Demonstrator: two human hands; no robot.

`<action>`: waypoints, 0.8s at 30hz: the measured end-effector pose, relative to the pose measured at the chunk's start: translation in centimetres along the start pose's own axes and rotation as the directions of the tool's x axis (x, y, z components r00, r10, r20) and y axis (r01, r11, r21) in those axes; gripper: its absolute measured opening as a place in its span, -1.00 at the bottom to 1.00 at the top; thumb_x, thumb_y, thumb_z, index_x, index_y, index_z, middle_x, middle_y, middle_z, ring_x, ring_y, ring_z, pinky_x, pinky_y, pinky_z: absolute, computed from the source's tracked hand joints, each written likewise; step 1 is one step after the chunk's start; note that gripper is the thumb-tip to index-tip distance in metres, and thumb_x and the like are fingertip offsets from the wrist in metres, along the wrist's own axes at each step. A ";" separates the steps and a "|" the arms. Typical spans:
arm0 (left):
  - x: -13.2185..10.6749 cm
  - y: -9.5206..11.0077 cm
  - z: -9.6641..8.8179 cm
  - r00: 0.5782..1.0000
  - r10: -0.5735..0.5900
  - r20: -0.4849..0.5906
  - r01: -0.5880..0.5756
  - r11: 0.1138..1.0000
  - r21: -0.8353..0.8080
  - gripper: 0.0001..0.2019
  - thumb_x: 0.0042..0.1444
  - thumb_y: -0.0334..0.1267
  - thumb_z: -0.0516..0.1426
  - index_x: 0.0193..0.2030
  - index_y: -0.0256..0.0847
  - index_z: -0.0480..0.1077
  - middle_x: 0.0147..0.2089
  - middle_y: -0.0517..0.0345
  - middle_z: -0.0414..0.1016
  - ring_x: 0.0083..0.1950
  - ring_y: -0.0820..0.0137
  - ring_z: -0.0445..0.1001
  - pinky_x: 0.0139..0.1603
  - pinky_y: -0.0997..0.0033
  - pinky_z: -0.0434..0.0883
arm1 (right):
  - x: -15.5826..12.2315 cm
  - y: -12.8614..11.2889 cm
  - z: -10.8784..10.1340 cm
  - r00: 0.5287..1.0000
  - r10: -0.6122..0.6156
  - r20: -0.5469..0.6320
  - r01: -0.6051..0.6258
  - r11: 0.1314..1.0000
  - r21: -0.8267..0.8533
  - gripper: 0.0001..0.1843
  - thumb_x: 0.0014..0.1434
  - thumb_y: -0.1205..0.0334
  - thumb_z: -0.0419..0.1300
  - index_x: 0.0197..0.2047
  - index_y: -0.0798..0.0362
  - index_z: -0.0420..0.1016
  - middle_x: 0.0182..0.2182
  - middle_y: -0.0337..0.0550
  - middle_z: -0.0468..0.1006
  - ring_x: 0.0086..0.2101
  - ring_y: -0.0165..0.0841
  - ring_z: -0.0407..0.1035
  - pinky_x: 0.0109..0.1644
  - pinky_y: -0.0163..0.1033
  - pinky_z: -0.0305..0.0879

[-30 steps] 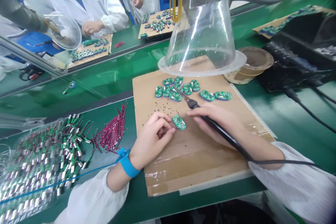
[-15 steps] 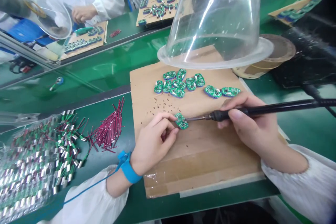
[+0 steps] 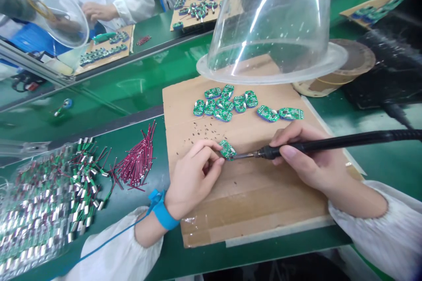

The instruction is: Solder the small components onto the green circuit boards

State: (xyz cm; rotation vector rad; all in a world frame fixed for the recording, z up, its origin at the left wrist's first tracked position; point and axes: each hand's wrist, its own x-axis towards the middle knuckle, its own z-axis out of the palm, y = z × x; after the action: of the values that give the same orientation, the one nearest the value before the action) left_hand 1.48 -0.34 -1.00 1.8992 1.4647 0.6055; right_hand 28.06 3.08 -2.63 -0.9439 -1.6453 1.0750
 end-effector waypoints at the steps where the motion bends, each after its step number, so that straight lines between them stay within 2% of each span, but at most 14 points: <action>1: 0.0 0.0 0.0 1.000 -0.001 0.000 0.001 1.000 0.002 -0.85 0.34 -0.32 0.14 -0.31 -0.18 0.34 0.11 0.21 0.46 -0.43 0.55 0.29 -0.33 0.37 0.32 | 0.0 0.0 0.0 1.000 -0.005 0.002 0.005 1.000 -0.003 -0.93 0.32 0.19 0.25 -0.18 0.00 0.49 -0.46 -0.23 0.54 -0.53 -0.41 0.44 -0.47 -0.30 0.34; 24: -0.1 0.0 0.3 0.999 0.001 -0.034 -0.001 1.000 0.000 -0.85 0.32 -0.36 0.15 -0.32 -0.19 0.33 0.10 0.28 0.46 -0.44 0.59 0.27 -0.35 0.40 0.28 | 0.3 -0.5 0.2 0.999 -0.005 0.049 0.009 0.997 -0.071 -0.94 0.35 0.18 0.23 -0.18 -0.04 0.47 -0.46 -0.25 0.50 -0.50 -0.43 0.42 -0.46 -0.31 0.29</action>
State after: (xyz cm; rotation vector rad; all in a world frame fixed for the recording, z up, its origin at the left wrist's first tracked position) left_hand 1.65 -0.46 -1.17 1.8980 1.4851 0.6417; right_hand 27.74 3.11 -2.11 -0.9640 -1.7358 1.0483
